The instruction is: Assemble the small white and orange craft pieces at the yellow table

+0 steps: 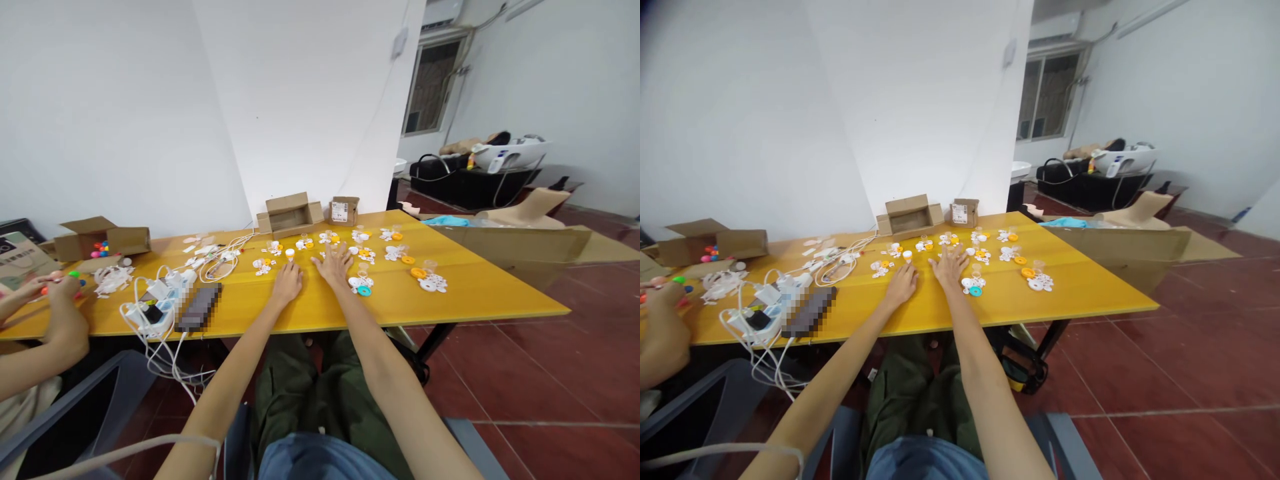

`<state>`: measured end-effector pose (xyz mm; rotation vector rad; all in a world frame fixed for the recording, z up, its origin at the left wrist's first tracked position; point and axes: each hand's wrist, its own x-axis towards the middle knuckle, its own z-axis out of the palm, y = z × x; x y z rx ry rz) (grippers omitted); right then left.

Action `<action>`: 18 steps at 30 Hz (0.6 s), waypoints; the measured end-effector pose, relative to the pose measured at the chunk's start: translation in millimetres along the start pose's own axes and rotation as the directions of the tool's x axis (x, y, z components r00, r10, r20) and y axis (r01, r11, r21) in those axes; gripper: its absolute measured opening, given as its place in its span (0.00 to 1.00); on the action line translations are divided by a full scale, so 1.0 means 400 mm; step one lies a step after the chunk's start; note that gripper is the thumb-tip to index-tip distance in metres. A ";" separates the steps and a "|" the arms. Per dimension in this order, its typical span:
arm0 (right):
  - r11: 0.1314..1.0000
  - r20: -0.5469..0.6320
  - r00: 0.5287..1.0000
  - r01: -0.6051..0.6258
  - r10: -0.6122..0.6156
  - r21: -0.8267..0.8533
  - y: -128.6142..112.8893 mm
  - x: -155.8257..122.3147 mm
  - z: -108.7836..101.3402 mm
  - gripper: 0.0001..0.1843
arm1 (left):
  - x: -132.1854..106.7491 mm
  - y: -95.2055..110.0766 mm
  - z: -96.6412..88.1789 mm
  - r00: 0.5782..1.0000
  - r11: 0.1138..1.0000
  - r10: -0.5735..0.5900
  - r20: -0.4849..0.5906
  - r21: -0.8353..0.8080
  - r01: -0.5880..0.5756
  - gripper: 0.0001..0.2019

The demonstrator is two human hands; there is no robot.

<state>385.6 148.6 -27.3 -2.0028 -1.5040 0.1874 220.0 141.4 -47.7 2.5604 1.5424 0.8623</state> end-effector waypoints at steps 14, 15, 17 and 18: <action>0.984 0.068 0.987 0.150 -0.144 -0.096 0.010 0.013 0.001 0.23 | 0.000 0.004 0.002 0.999 0.999 -0.029 -0.028 -0.030 0.028 0.06; 0.981 0.066 0.985 0.166 -0.160 -0.095 0.010 0.011 0.000 0.22 | 0.000 0.004 0.001 0.999 0.999 -0.030 -0.036 -0.043 0.028 0.06; 0.976 0.073 0.980 0.192 -0.185 -0.104 0.005 0.000 -0.003 0.22 | 0.000 0.005 -0.001 0.999 0.998 -0.025 -0.032 -0.057 0.023 0.06; 0.973 0.083 0.977 0.203 -0.194 -0.113 0.001 -0.007 -0.005 0.22 | 0.000 0.006 -0.003 0.999 0.998 -0.022 -0.023 -0.062 0.021 0.06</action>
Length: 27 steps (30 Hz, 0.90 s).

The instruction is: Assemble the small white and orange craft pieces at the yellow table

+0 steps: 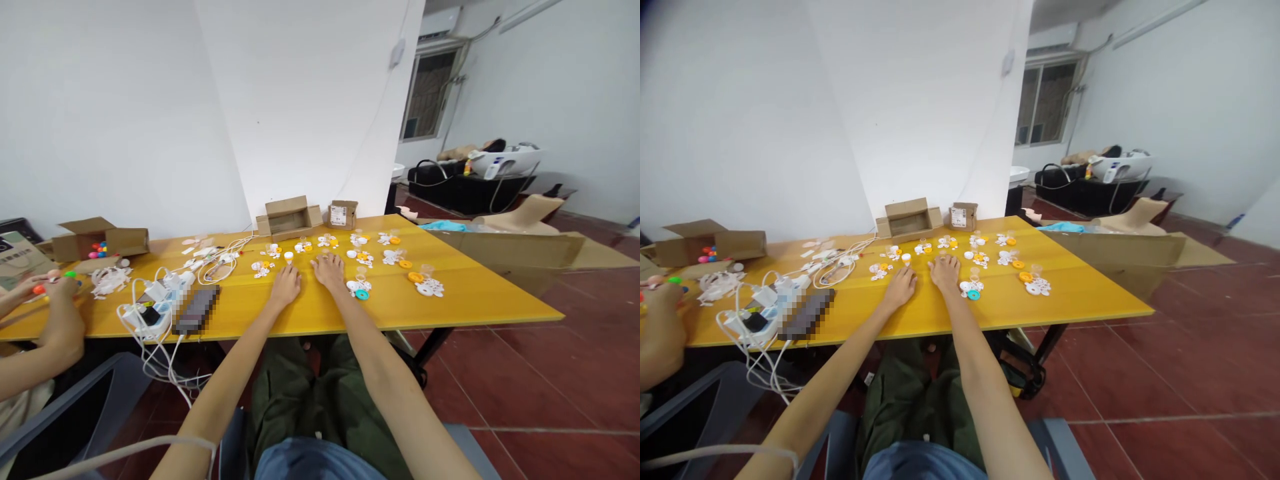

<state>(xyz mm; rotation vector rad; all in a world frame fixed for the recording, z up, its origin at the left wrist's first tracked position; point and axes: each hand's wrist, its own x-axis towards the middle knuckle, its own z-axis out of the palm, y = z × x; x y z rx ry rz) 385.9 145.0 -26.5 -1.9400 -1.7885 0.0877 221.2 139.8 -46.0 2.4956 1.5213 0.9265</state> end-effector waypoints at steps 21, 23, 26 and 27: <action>0.899 0.115 0.892 0.430 -0.438 0.086 -0.147 -0.191 0.022 0.24 | 0.005 -0.009 -0.063 0.962 0.633 -0.275 -0.011 -0.755 0.172 0.16; 0.896 0.108 0.891 0.431 -0.441 0.106 -0.146 -0.188 0.028 0.24 | 0.004 -0.010 -0.061 0.965 0.634 -0.262 0.005 -0.753 0.176 0.16; 0.892 0.092 0.890 0.434 -0.446 0.131 -0.140 -0.185 0.034 0.23 | 0.005 -0.012 -0.058 0.967 0.630 -0.252 0.024 -0.755 0.183 0.14; 0.891 0.089 0.891 0.432 -0.446 0.139 -0.138 -0.184 0.035 0.23 | 0.006 -0.013 -0.058 0.968 0.630 -0.251 0.029 -0.754 0.186 0.13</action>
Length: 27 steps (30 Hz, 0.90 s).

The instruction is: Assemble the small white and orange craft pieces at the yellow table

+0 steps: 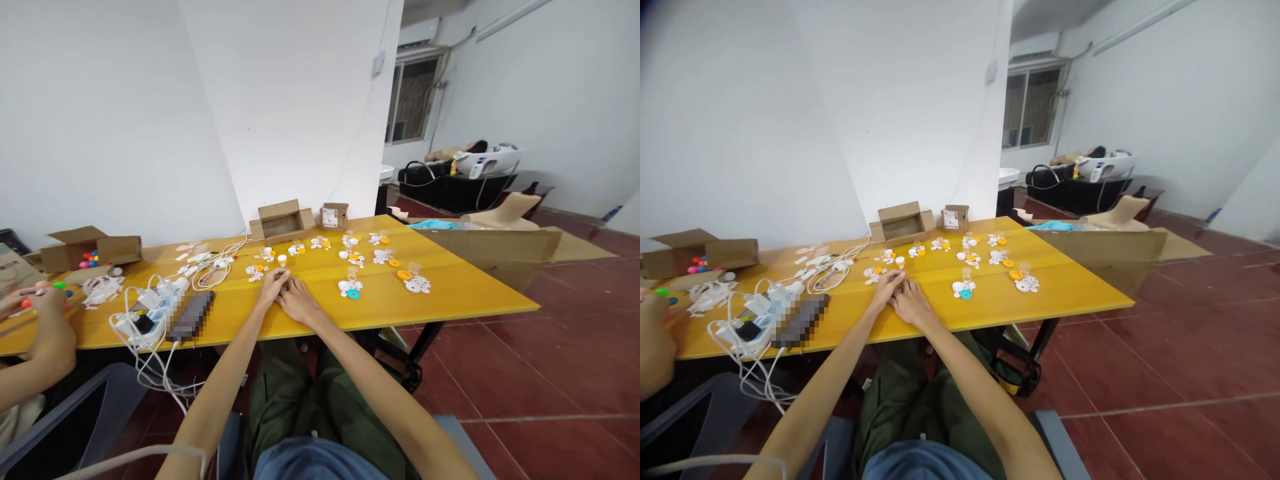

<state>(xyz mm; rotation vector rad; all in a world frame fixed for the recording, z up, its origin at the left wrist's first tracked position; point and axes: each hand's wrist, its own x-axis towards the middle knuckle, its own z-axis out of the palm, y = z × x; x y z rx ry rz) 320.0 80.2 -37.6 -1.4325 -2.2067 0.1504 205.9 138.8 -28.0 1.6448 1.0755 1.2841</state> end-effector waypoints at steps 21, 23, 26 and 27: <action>0.825 -0.228 0.952 -0.040 0.202 0.564 0.132 0.046 0.051 0.09 | -0.015 -0.038 -0.024 0.993 0.999 -0.036 0.110 0.018 0.034 0.16; 0.825 -0.229 0.959 -0.009 0.168 0.565 0.140 0.050 0.054 0.09 | -0.013 -0.049 -0.021 0.986 0.998 -0.019 0.168 0.062 0.009 0.19; 0.825 -0.227 0.965 0.022 0.130 0.564 0.154 0.053 0.053 0.09 | -0.012 -0.062 -0.018 0.983 0.993 0.024 0.182 0.110 -0.044 0.21; 0.822 -0.223 0.967 0.027 0.123 0.568 0.159 0.054 0.052 0.09 | -0.011 -0.064 -0.018 0.984 0.991 0.036 0.177 0.121 -0.058 0.21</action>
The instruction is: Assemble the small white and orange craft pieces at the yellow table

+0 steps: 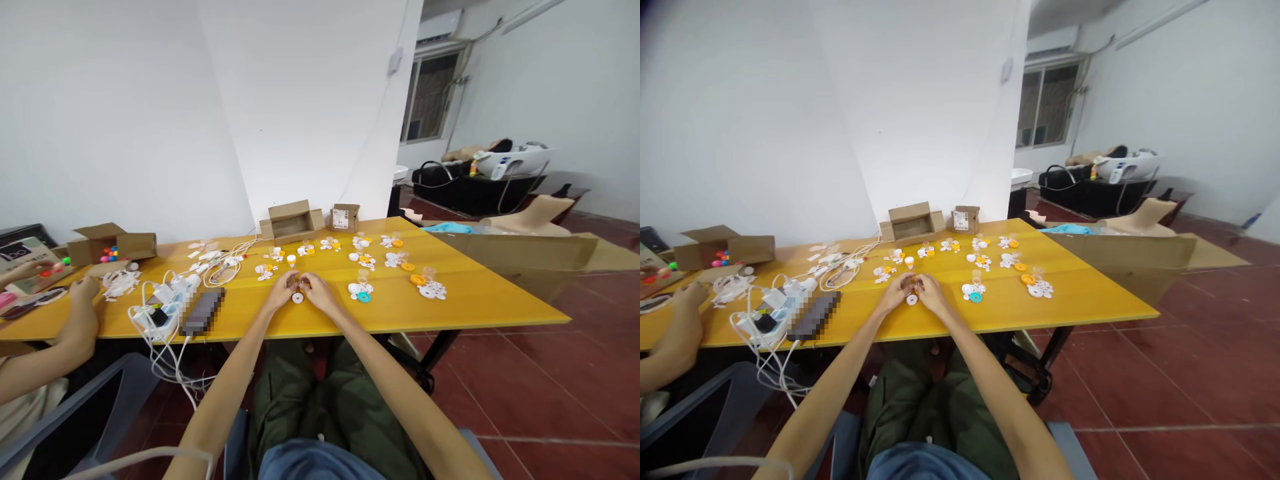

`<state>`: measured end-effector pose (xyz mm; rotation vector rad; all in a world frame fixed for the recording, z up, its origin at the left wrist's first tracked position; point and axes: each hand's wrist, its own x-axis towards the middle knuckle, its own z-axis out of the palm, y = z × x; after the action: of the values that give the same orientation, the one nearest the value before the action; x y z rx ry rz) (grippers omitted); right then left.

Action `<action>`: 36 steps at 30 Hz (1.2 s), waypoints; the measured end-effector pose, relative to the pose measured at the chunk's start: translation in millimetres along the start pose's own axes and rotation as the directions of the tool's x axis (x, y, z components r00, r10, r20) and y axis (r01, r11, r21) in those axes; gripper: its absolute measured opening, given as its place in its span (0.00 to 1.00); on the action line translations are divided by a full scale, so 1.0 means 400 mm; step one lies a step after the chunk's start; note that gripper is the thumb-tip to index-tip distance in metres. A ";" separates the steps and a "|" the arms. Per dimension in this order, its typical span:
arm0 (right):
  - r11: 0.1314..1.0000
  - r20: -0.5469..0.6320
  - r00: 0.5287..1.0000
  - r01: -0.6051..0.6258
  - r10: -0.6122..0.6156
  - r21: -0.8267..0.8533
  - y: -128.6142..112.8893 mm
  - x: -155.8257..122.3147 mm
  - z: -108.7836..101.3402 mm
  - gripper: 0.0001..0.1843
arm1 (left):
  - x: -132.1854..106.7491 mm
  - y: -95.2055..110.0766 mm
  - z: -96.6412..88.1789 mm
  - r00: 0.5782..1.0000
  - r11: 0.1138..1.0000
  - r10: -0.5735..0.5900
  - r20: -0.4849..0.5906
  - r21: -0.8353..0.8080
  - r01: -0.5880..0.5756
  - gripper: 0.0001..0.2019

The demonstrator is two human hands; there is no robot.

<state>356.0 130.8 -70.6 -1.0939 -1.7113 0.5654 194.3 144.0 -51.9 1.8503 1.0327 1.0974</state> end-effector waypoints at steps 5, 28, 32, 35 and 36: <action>0.999 0.016 1.000 0.005 -0.006 0.036 0.017 0.003 -0.017 0.10 | 0.002 -0.002 -0.007 1.000 0.999 0.000 0.025 0.032 -0.001 0.27; 0.993 -0.075 0.990 -0.119 0.118 -0.017 0.003 -0.017 -0.023 0.14 | -0.029 0.065 -0.007 0.986 0.993 -0.078 -0.146 -0.094 0.065 0.23; 0.995 -0.045 0.997 -0.071 0.068 -0.067 -0.003 -0.025 -0.026 0.13 | -0.027 0.065 -0.008 0.990 0.997 -0.060 -0.127 -0.064 0.052 0.24; 0.995 -0.030 0.997 -0.075 0.073 -0.069 -0.003 -0.028 -0.030 0.13 | -0.026 0.066 -0.006 0.990 0.997 -0.057 -0.132 -0.050 0.051 0.24; 0.994 -0.027 0.997 -0.078 0.077 -0.072 -0.003 -0.028 -0.031 0.13 | -0.026 0.067 -0.005 0.989 0.997 -0.059 -0.134 -0.050 0.053 0.24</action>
<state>368.1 119.0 -70.1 -1.2185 -1.6852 0.5397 196.4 124.3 -31.3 1.7191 1.1199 1.2166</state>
